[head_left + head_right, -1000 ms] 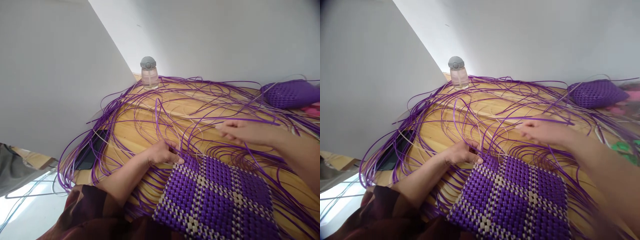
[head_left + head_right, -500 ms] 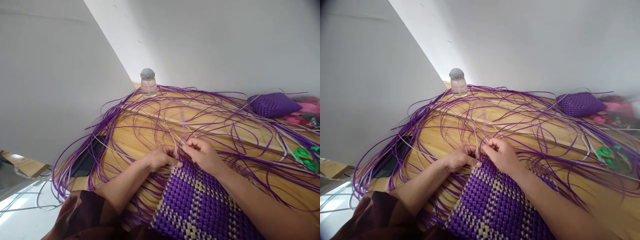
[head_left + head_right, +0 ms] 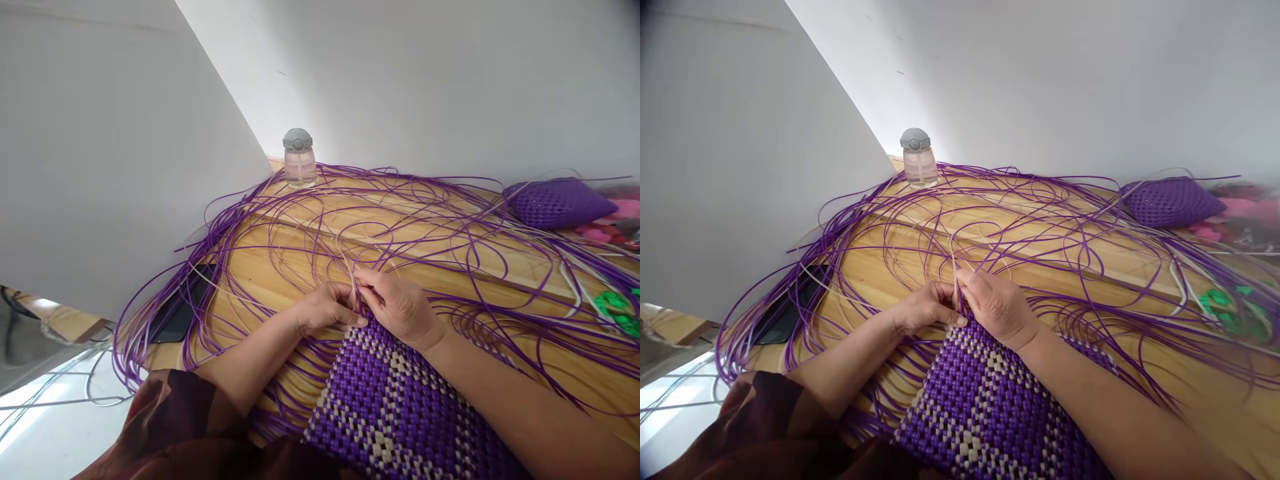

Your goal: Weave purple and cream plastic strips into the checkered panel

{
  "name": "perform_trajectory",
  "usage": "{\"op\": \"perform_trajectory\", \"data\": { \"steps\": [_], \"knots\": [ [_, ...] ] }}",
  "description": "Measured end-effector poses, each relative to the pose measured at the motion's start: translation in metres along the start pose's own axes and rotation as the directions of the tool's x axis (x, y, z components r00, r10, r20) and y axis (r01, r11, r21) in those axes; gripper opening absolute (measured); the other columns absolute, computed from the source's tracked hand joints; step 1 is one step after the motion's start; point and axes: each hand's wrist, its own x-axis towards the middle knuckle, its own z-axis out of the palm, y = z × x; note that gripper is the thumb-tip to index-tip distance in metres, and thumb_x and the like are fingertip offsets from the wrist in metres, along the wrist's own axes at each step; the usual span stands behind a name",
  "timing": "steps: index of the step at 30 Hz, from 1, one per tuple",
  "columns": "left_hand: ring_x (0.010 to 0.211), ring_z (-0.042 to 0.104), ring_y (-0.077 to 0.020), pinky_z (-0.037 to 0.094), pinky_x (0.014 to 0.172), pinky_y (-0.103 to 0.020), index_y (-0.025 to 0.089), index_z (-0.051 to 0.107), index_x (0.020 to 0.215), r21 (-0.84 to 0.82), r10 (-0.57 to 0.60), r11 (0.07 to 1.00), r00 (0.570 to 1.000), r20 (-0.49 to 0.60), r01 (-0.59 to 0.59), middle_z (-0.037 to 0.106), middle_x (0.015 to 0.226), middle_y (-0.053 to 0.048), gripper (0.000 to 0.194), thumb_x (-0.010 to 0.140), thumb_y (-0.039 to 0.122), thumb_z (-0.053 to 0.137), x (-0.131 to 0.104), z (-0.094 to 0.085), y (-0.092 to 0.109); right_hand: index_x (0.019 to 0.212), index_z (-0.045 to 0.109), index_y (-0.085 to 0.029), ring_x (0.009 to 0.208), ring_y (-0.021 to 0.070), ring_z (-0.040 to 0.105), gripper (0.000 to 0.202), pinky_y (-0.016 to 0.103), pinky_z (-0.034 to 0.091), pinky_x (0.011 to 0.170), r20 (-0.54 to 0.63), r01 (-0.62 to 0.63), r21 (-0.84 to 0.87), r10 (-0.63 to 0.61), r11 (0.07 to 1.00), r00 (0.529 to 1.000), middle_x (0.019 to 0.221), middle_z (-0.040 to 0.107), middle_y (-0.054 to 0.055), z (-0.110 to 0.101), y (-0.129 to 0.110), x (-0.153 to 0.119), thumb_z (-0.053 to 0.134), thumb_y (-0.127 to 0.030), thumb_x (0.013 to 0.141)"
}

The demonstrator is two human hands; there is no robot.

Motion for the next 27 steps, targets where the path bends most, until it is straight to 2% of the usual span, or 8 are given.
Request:
{"op": "perform_trajectory", "data": {
  "steps": [4,10,12,14,17,22,24,27],
  "knots": [
    [0.05,0.05,-0.0067,0.04,0.053,-0.022,0.012,0.058,0.066,-0.011,-0.012,1.0,1.0,-0.013,0.012,0.055,0.056,0.005,0.046,0.041,0.03,0.092,-0.002,0.003,0.004,0.108,0.067,-0.019,0.086,0.0172,0.067,0.025,0.029,0.053,0.077,-0.041,0.362,-0.152,-0.372,0.92,0.927,0.099,0.072,0.007,-0.005,0.011,0.003,0.054,-0.009,0.089],
    [0.052,0.053,-0.0078,0.042,0.054,-0.022,0.013,0.059,0.066,-0.049,-0.038,0.998,0.999,-0.018,0.037,0.059,0.057,0.004,0.048,0.037,0.029,0.093,-0.003,0.005,0.007,0.114,0.065,-0.02,0.117,0.0236,0.059,0.031,0.04,0.049,0.1,0.029,0.444,-0.133,-0.445,0.886,0.895,0.116,0.069,0.009,-0.03,0.006,-0.009,0.056,-0.008,0.087],
    [0.052,0.053,-0.0078,0.041,0.053,-0.022,0.013,0.059,0.067,-0.045,-0.04,0.998,0.999,-0.022,0.039,0.059,0.057,0.004,0.048,0.037,0.029,0.093,-0.003,0.005,0.007,0.106,0.065,-0.02,0.107,0.0231,0.063,0.022,0.039,0.051,0.094,0.076,0.332,-0.117,-0.325,0.936,0.943,0.105,0.072,0.008,-0.037,-0.005,-0.012,0.054,-0.011,0.089],
    [0.051,0.052,-0.0074,0.04,0.053,-0.021,0.013,0.06,0.069,-0.028,-0.039,0.999,0.999,-0.019,0.039,0.058,0.057,0.005,0.047,0.039,0.031,0.092,-0.003,0.006,0.007,0.096,0.063,-0.02,0.082,0.0184,0.067,0.013,0.033,0.052,0.076,0.148,0.088,-0.043,-0.08,0.995,0.986,0.086,0.072,0.004,-0.042,-0.017,-0.012,0.052,-0.016,0.091],
    [0.05,0.049,-0.0061,0.038,0.052,-0.02,0.013,0.059,0.067,-0.001,-0.009,1.0,1.0,-0.008,0.009,0.055,0.056,0.005,0.044,0.046,0.034,0.091,-0.005,0.006,0.008,0.088,0.059,-0.021,0.061,0.0118,0.06,0.008,0.026,0.045,0.059,0.325,-0.291,0.13,0.236,0.948,0.916,0.072,0.067,-0.002,-0.048,-0.029,-0.004,0.052,-0.023,0.092],
    [0.053,0.046,-0.0053,0.034,0.052,-0.02,0.012,0.059,0.069,0.006,0.041,0.999,0.999,0.034,-0.041,0.054,0.059,0.005,0.042,0.049,0.033,0.09,-0.006,0.004,0.007,0.085,0.055,-0.021,0.058,0.0108,0.057,0.008,0.024,0.042,0.056,0.467,-0.393,0.233,0.252,0.89,0.848,0.066,0.063,-0.003,-0.05,-0.035,0.011,0.05,-0.024,0.09],
    [0.056,0.047,-0.0061,0.035,0.055,-0.021,0.012,0.062,0.072,-0.004,0.046,0.999,0.997,0.066,-0.046,0.056,0.063,0.004,0.042,0.049,0.032,0.09,-0.006,0.004,0.007,0.087,0.053,-0.021,0.053,0.0106,0.058,0.009,0.023,0.042,0.051,0.553,-0.532,0.291,0.314,0.795,0.772,0.062,0.061,-0.004,-0.047,-0.035,0.015,0.048,-0.026,0.091],
    [0.061,0.052,-0.0088,0.037,0.061,-0.023,0.012,0.062,0.071,-0.034,0.039,0.999,0.996,0.077,-0.037,0.058,0.064,0.002,0.039,0.051,0.032,0.089,-0.007,0.005,0.008,0.093,0.049,-0.022,0.044,0.0111,0.058,0.009,0.019,0.039,0.037,0.697,-0.791,0.316,0.437,0.525,0.568,0.057,0.059,-0.006,-0.04,-0.035,0.018,0.044,-0.029,0.092]
  ]
}}
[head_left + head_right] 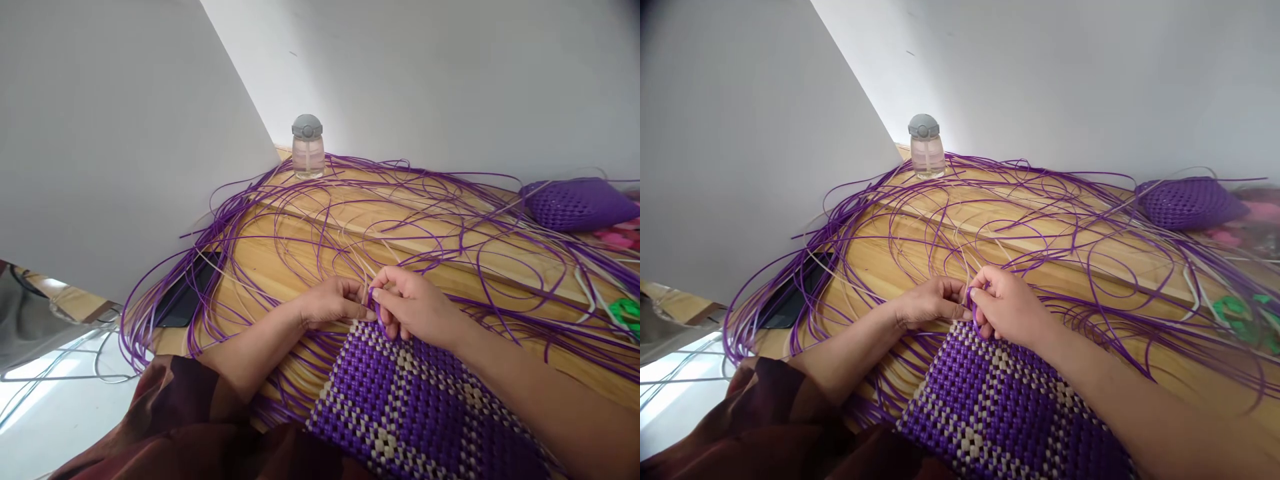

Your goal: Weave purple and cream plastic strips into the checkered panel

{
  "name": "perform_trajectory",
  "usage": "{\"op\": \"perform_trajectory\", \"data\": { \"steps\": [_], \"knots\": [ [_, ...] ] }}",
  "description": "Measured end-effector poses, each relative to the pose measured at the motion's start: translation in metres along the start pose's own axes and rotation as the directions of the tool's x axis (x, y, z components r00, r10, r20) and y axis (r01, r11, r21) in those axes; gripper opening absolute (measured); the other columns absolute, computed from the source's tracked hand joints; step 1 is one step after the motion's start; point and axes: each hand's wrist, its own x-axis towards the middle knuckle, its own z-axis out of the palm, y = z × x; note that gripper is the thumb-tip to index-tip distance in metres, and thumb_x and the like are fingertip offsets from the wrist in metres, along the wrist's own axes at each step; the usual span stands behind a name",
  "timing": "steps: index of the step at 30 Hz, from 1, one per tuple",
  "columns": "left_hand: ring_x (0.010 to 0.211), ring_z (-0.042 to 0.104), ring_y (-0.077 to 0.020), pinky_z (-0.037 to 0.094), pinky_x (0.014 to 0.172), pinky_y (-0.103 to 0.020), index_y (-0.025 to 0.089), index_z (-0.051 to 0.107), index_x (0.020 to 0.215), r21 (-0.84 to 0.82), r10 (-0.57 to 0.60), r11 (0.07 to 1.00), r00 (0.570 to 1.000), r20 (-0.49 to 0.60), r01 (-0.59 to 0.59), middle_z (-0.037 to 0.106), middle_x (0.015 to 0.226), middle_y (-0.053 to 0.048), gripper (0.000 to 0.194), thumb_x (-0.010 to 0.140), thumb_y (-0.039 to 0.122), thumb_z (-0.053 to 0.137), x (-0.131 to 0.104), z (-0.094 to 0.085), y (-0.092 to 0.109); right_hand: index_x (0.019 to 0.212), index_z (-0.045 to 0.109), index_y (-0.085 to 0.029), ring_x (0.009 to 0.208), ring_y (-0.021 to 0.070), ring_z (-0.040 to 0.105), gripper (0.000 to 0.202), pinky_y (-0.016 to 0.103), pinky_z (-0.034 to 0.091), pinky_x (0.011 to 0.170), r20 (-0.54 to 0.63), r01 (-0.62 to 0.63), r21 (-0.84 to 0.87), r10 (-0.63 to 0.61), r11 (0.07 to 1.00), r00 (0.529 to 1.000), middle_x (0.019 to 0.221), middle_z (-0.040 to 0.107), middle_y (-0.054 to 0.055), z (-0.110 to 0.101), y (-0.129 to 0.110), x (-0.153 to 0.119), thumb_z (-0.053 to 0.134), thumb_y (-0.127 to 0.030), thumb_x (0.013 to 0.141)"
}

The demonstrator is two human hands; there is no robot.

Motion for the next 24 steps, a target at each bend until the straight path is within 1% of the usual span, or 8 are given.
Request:
{"op": "perform_trajectory", "data": {
  "steps": [1,3,7,11,14,19,22,24],
  "knots": [
    [0.062,0.053,-0.0096,0.038,0.062,-0.024,0.012,0.062,0.069,-0.006,0.0,1.0,1.0,-0.015,0.0,0.059,0.064,0.001,0.038,0.052,0.032,0.088,0.0,0.001,0.001,0.093,0.048,-0.022,0.042,0.0113,0.058,0.009,0.018,0.037,0.034,0.004,-0.05,0.053,0.05,0.997,0.999,0.055,0.058,-0.006,0.001,0.001,0.001,0.045,-0.03,0.092],
    [0.062,0.053,-0.0106,0.037,0.062,-0.024,0.012,0.061,0.067,-0.014,0.008,1.0,0.998,-0.054,-0.008,0.06,0.064,0.0,0.035,0.055,0.034,0.086,-0.001,0.002,0.001,0.094,0.047,-0.023,0.04,0.0114,0.057,0.01,0.016,0.037,0.032,-0.009,-0.078,0.113,0.079,0.991,0.997,0.052,0.055,-0.007,0.005,0.002,0.002,0.046,-0.032,0.092],
    [0.06,0.051,-0.0112,0.035,0.059,-0.025,0.013,0.06,0.064,-0.022,0.019,1.0,0.996,-0.088,-0.021,0.058,0.062,-0.001,0.032,0.059,0.035,0.081,-0.001,0.004,0.002,0.094,0.048,-0.023,0.037,0.011,0.057,0.01,0.015,0.036,0.03,-0.066,-0.059,0.188,0.073,0.98,0.995,0.052,0.053,-0.009,0.011,0.006,0.001,0.05,-0.033,0.09],
    [0.056,0.045,-0.0087,0.03,0.055,-0.024,0.013,0.06,0.07,0.057,0.023,0.998,0.996,-0.09,-0.018,0.052,0.06,0.003,0.035,0.056,0.035,0.083,-0.003,0.008,0.003,0.092,0.05,-0.022,0.04,0.0131,0.061,0.014,0.015,0.036,0.029,-0.085,-0.029,0.209,0.048,0.978,0.995,0.053,0.054,-0.008,0.014,0.009,0.001,0.053,-0.035,0.088],
    [0.057,0.043,-0.0081,0.028,0.055,-0.023,0.013,0.06,0.074,0.098,0.024,0.995,0.995,-0.096,-0.015,0.05,0.06,0.004,0.037,0.055,0.035,0.084,-0.003,0.011,0.002,0.09,0.051,-0.021,0.044,0.0146,0.064,0.016,0.015,0.038,0.031,-0.071,-0.018,0.201,0.033,0.979,0.997,0.053,0.056,-0.006,0.015,0.009,0.001,0.052,-0.037,0.088],
    [0.052,0.038,-0.0062,0.024,0.052,-0.024,0.014,0.059,0.079,0.083,-0.012,0.996,0.985,-0.17,0.026,0.048,0.06,0.005,0.026,0.061,0.026,0.074,-0.001,0.015,-0.003,0.091,0.053,-0.022,0.044,0.0141,0.064,0.015,0.017,0.044,0.034,-0.081,-0.003,0.159,0.016,0.987,0.997,0.055,0.055,-0.007,0.017,0.008,-0.002,0.052,-0.036,0.088],
    [0.05,0.034,-0.0048,0.021,0.051,-0.024,0.014,0.057,0.075,0.044,-0.017,0.999,0.987,-0.157,0.024,0.046,0.059,0.006,0.024,0.06,0.024,0.074,-0.001,0.014,-0.004,0.091,0.055,-0.021,0.042,0.0125,0.063,0.013,0.017,0.044,0.036,-0.097,0.025,0.074,-0.017,0.997,0.995,0.057,0.057,-0.007,0.014,0.009,-0.002,0.052,-0.033,0.087],
    [0.051,0.037,-0.0046,0.023,0.052,-0.023,0.014,0.055,0.069,0.02,-0.01,1.0,0.99,-0.137,0.012,0.048,0.059,0.006,0.029,0.056,0.025,0.079,-0.001,0.012,-0.004,0.09,0.056,-0.021,0.04,0.0107,0.061,0.011,0.017,0.043,0.037,-0.116,0.056,0.006,-0.055,0.998,0.992,0.056,0.057,-0.006,0.01,0.012,0.0,0.051,-0.03,0.087]
  ]
}}
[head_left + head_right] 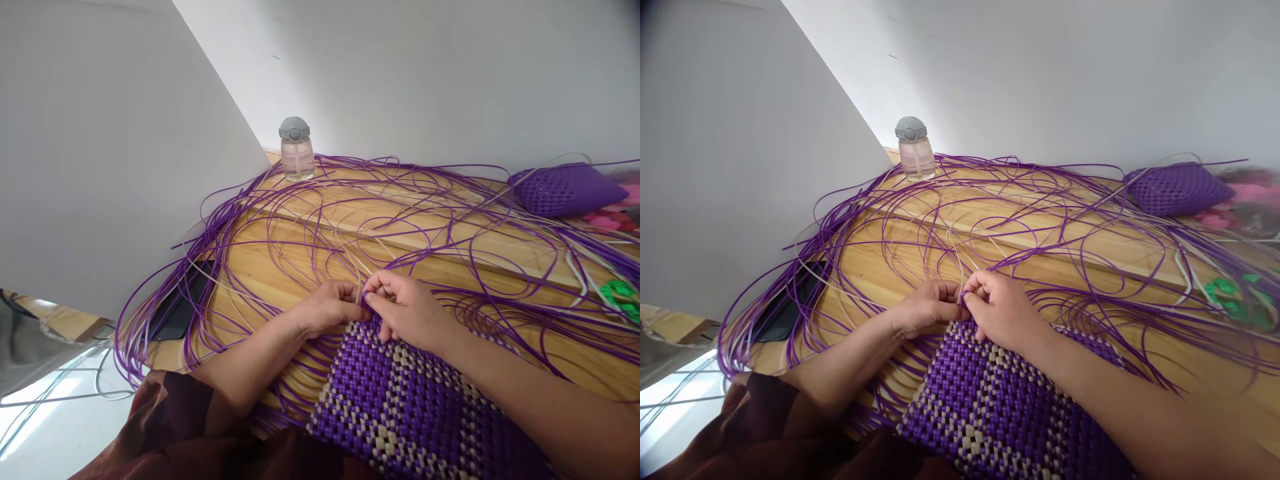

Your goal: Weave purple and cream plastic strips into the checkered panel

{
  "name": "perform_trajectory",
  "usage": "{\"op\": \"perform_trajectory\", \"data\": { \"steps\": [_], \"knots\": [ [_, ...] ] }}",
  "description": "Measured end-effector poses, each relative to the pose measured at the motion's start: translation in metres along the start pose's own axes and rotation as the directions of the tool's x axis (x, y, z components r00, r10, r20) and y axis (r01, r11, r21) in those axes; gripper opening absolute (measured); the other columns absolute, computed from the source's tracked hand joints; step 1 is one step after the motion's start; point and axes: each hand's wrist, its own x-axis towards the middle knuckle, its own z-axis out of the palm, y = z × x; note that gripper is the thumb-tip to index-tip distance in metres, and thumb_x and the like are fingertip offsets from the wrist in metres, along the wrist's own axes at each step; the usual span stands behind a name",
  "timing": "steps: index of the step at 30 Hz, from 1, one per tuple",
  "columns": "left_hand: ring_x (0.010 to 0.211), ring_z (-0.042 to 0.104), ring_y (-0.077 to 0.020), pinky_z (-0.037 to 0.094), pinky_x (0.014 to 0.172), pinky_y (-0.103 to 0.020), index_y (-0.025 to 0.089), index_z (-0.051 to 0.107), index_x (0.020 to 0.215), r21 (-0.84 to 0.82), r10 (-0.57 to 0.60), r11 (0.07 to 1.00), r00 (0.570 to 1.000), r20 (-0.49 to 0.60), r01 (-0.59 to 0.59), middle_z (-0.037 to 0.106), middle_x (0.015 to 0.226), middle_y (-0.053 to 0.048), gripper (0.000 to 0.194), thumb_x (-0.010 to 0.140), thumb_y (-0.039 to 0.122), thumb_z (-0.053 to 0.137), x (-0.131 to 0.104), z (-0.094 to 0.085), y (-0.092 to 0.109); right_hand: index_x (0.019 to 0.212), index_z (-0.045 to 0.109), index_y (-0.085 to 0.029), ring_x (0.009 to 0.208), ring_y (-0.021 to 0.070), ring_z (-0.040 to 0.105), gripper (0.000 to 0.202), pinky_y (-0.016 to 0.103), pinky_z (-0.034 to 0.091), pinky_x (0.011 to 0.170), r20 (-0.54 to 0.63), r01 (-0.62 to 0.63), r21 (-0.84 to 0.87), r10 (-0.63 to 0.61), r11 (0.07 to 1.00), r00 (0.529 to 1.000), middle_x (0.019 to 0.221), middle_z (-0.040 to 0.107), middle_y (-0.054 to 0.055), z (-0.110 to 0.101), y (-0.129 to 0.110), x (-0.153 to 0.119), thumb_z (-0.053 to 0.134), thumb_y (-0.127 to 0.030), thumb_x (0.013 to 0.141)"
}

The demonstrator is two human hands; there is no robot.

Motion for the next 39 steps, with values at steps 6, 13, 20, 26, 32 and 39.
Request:
{"op": "perform_trajectory", "data": {
  "steps": [6,13,20,26,32,39],
  "knots": [
    [0.052,0.046,-0.0058,0.029,0.053,-0.022,0.012,0.057,0.065,-0.076,-0.034,0.997,0.999,0.001,0.034,0.057,0.06,0.003,0.039,0.046,0.025,0.088,0.0,-0.003,0.002,0.089,0.062,-0.019,0.043,0.0074,0.057,0.013,0.018,0.043,0.043,0.026,0.143,-0.063,-0.141,0.988,0.99,0.064,0.061,-0.004,-0.015,0.008,0.008,0.053,-0.028,0.088],
    [0.052,0.049,-0.0064,0.033,0.054,-0.022,0.012,0.059,0.065,-0.076,-0.037,0.996,0.999,-0.019,0.036,0.059,0.06,0.003,0.039,0.046,0.026,0.09,0.001,-0.003,0.001,0.109,0.066,-0.022,0.064,0.0105,0.059,0.024,0.024,0.045,0.061,0.088,0.447,-0.31,-0.443,0.839,0.892,0.08,0.067,0.0,-0.03,0.011,0.018,0.05,-0.021,0.091],
    [0.049,0.047,-0.0069,0.031,0.052,-0.023,0.012,0.058,0.061,-0.065,-0.103,0.993,0.992,-0.067,0.099,0.057,0.055,0.003,0.04,0.043,0.026,0.09,0.003,-0.001,0.002,0.084,0.068,-0.019,0.078,0.0143,0.056,0.018,0.029,0.04,0.073,0.296,0.603,-0.554,-0.541,0.575,0.787,0.08,0.063,0.002,-0.053,0.004,0.011,0.053,-0.021,0.093],
    [0.048,0.038,-0.0045,0.022,0.051,-0.023,0.012,0.059,0.065,0.013,-0.009,1.0,0.997,-0.07,0.01,0.05,0.054,0.006,0.039,0.047,0.031,0.088,0.001,-0.002,0.0,0.082,0.072,-0.02,0.09,0.0185,0.052,0.016,0.032,0.039,0.081,0.401,0.726,-0.563,-0.637,0.395,0.658,0.087,0.061,0.005,-0.041,-0.027,0.018,0.058,-0.019,0.09],
    [0.053,0.047,-0.0062,0.032,0.056,-0.023,0.011,0.058,0.063,-0.067,0.006,0.998,0.999,-0.04,-0.008,0.057,0.059,0.003,0.041,0.044,0.027,0.091,0.001,-0.003,0.001,0.082,0.07,-0.019,0.07,0.0122,0.057,0.011,0.027,0.041,0.068,0.256,0.552,-0.401,-0.489,0.731,0.834,0.074,0.066,-0.001,-0.035,-0.018,0.049,0.062,-0.024,0.086],
    [0.052,0.051,-0.0064,0.037,0.057,-0.022,0.011,0.056,0.062,-0.134,-0.058,0.989,0.998,-0.023,0.054,0.059,0.058,0.003,0.042,0.042,0.022,0.092,0.004,-0.003,0.0,0.083,0.069,-0.02,0.069,0.0128,0.056,0.016,0.027,0.036,0.066,0.248,0.477,-0.561,-0.412,0.677,0.877,0.076,0.066,0.0,-0.044,-0.005,0.031,0.054,-0.019,0.089]
  ]
}}
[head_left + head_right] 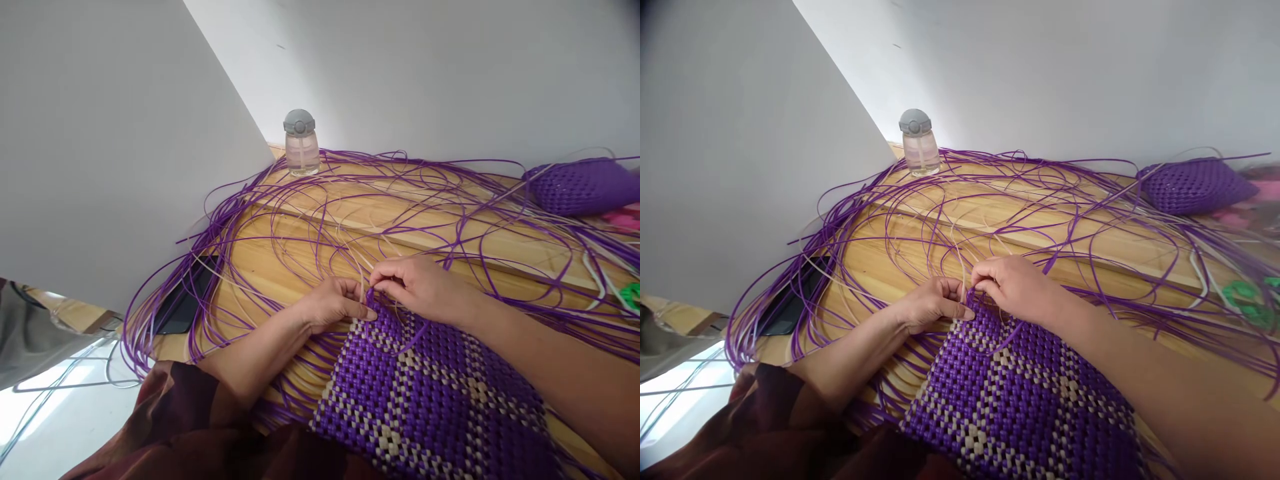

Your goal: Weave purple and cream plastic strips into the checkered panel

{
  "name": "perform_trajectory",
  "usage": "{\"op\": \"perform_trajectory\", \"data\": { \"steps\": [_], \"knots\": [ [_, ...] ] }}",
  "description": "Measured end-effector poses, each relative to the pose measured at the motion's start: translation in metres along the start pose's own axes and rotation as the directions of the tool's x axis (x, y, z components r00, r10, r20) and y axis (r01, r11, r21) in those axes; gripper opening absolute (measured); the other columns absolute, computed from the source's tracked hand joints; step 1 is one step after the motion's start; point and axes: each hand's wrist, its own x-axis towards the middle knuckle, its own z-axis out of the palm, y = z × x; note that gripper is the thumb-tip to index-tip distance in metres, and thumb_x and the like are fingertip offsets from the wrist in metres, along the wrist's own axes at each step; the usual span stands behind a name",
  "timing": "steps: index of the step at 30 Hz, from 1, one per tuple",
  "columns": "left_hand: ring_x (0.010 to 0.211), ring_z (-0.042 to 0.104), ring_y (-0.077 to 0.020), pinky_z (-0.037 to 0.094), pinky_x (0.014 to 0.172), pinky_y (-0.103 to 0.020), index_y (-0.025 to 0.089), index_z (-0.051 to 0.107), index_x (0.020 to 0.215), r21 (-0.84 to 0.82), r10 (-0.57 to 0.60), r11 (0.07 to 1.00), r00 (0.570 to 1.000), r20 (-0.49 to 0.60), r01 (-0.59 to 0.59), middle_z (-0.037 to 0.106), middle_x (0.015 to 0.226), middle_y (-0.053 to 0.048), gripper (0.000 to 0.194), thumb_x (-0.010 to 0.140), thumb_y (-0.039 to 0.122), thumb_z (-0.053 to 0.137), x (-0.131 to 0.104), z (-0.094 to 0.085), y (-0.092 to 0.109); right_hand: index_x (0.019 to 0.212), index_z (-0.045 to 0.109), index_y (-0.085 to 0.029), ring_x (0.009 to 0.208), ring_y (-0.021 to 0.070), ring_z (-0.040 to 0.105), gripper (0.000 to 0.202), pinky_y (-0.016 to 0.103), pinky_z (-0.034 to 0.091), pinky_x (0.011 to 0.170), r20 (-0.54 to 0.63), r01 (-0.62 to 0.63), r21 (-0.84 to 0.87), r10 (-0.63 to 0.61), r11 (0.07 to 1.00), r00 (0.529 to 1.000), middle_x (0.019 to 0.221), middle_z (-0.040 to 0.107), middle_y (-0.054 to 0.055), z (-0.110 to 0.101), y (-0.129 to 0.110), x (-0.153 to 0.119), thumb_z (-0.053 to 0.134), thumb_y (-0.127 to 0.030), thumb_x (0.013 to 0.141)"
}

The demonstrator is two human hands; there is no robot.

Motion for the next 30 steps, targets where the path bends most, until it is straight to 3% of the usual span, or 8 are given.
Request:
{"op": "perform_trajectory", "data": {
  "steps": [6,11,15,19,22,25,30],
  "knots": [
    [0.056,0.056,-0.009,0.041,0.061,-0.024,0.015,0.058,0.081,-0.048,0.03,0.998,0.999,0.01,-0.03,0.064,0.064,0.003,0.051,0.042,0.018,0.091,0.002,-0.001,-0.002,0.08,0.063,-0.016,0.081,0.0163,0.056,0.022,0.03,0.04,0.075,-0.068,0.021,-0.12,-0.029,0.993,0.997,0.085,0.06,0.005,0.008,-0.012,-0.021,0.045,-0.011,0.092],
    [0.051,0.049,-0.0054,0.034,0.055,-0.02,0.014,0.053,0.066,-0.036,0.077,0.996,0.997,0.011,-0.076,0.056,0.055,0.005,0.043,0.045,0.02,0.09,0.005,-0.001,-0.004,0.083,0.061,-0.016,0.08,0.0163,0.056,0.021,0.03,0.041,0.074,-0.104,-0.013,-0.121,0.0,0.993,0.995,0.086,0.06,0.006,0.02,-0.024,-0.029,0.043,-0.008,0.092],
    [0.05,0.048,-0.0051,0.032,0.053,-0.02,0.013,0.055,0.065,0.01,0.06,0.998,0.998,-0.004,-0.06,0.055,0.055,0.006,0.042,0.046,0.025,0.09,0.003,-0.002,-0.001,0.082,0.061,-0.018,0.077,0.0158,0.057,0.015,0.029,0.04,0.072,-0.199,-0.096,-0.094,0.076,0.991,0.977,0.081,0.062,0.003,0.029,-0.03,-0.03,0.05,-0.012,0.089],
    [0.051,0.044,-0.0045,0.029,0.052,-0.02,0.013,0.056,0.067,0.091,0.079,0.992,0.996,0.037,-0.082,0.054,0.058,0.005,0.042,0.051,0.033,0.089,0.0,-0.002,0.001,0.077,0.062,-0.02,0.063,0.0127,0.055,0.01,0.027,0.037,0.062,-0.234,-0.23,0.024,0.229,0.973,0.945,0.067,0.062,-0.002,0.032,-0.03,-0.03,0.057,-0.018,0.085],
    [0.05,0.041,-0.004,0.024,0.05,-0.021,0.013,0.057,0.069,0.13,0.128,0.983,0.991,0.031,-0.131,0.053,0.057,0.005,0.043,0.054,0.038,0.088,-0.001,-0.001,0.0,0.077,0.063,-0.02,0.059,0.0114,0.054,0.011,0.026,0.035,0.058,-0.187,-0.307,0.134,0.328,0.942,0.926,0.065,0.062,-0.003,0.029,-0.029,-0.03,0.055,-0.022,0.084],
    [0.048,0.037,-0.004,0.021,0.049,-0.022,0.013,0.056,0.066,0.089,0.095,0.992,0.995,-0.016,-0.094,0.05,0.053,0.006,0.044,0.054,0.041,0.088,0.0,0.0,-0.001,0.076,0.063,-0.02,0.059,0.0111,0.052,0.014,0.026,0.035,0.057,-0.101,-0.344,0.231,0.374,0.91,0.922,0.066,0.061,-0.002,0.024,-0.027,-0.028,0.054,-0.026,0.084],
    [0.056,0.049,-0.0078,0.034,0.059,-0.023,0.011,0.059,0.063,-0.086,-0.032,0.996,0.999,-0.014,0.03,0.057,0.059,0.001,0.045,0.048,0.041,0.089,0.001,0.004,-0.002,0.075,0.062,-0.018,0.059,0.0103,0.046,0.019,0.025,0.035,0.056,0.072,-0.379,0.45,0.391,0.808,0.918,0.064,0.055,-0.003,0.02,-0.017,-0.027,0.056,-0.034,0.083]
  ]
}}
